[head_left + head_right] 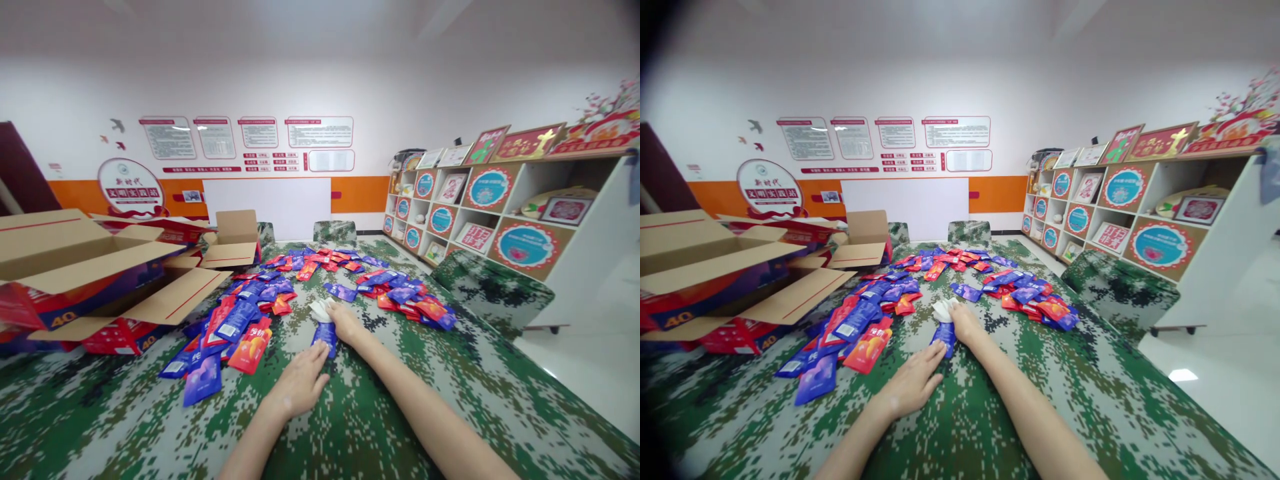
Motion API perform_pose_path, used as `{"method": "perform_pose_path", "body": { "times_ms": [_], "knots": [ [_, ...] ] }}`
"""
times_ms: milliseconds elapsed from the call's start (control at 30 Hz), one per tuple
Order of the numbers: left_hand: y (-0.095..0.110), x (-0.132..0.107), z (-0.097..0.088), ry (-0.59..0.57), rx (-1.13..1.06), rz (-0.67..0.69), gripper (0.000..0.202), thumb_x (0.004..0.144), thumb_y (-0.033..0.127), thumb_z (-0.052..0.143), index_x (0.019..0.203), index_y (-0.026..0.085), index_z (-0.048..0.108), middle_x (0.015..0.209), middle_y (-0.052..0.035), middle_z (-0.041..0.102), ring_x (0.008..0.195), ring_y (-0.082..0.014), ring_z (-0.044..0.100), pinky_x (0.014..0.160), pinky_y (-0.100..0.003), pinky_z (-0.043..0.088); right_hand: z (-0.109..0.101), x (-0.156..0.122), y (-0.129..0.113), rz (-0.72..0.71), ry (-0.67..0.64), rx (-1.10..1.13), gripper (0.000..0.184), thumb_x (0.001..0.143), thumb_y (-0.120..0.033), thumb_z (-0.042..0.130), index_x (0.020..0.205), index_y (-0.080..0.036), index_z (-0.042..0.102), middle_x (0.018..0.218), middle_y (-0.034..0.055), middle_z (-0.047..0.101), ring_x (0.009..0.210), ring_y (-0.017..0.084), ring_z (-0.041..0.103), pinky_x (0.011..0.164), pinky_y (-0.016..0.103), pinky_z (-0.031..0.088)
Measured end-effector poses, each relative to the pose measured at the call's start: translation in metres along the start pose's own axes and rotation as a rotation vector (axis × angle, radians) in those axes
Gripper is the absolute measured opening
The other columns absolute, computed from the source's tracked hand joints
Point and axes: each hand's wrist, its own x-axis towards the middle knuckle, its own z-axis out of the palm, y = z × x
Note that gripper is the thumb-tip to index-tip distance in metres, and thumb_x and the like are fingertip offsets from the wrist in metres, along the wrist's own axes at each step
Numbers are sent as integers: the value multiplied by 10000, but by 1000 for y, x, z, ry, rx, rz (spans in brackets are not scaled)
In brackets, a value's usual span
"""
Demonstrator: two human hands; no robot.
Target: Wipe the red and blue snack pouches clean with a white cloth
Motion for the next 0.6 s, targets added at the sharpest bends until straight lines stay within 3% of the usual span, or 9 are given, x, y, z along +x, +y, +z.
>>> {"method": "perform_pose_path", "body": {
  "times_ms": [100,233,400,600],
  "knots": [
    [4,6,-5,25,-23,-22,513,852,319,476,1346,262,351,1394,-46,377,1275,-227,334,1059,-381,247,-7,-10,7,-16,21,6,585,712,8,402,1269,-140,502,1343,113,467,1235,207,400,1036,324,295],
    [11,30,-10,151,4,-135,313,768,350,574,1053,230,526,1150,-54,506,1084,-237,470,940,-368,342,-25,-49,25,17,97,12,596,714,10,366,1278,-130,502,1354,118,455,1257,205,377,1058,336,268],
    [18,60,2,245,120,-337,417,669,445,649,962,205,475,1047,-60,455,1004,-267,464,847,-377,363,-44,-101,49,78,77,-20,663,646,33,385,1271,-145,512,1346,111,466,1260,211,373,1060,358,267],
    [22,66,4,265,106,-360,322,710,227,571,1004,213,438,1046,-56,432,993,-227,477,825,-318,375,-36,-116,57,88,69,-83,689,621,21,401,1284,-144,497,1355,102,458,1271,221,351,1075,377,248]
  ]
}}
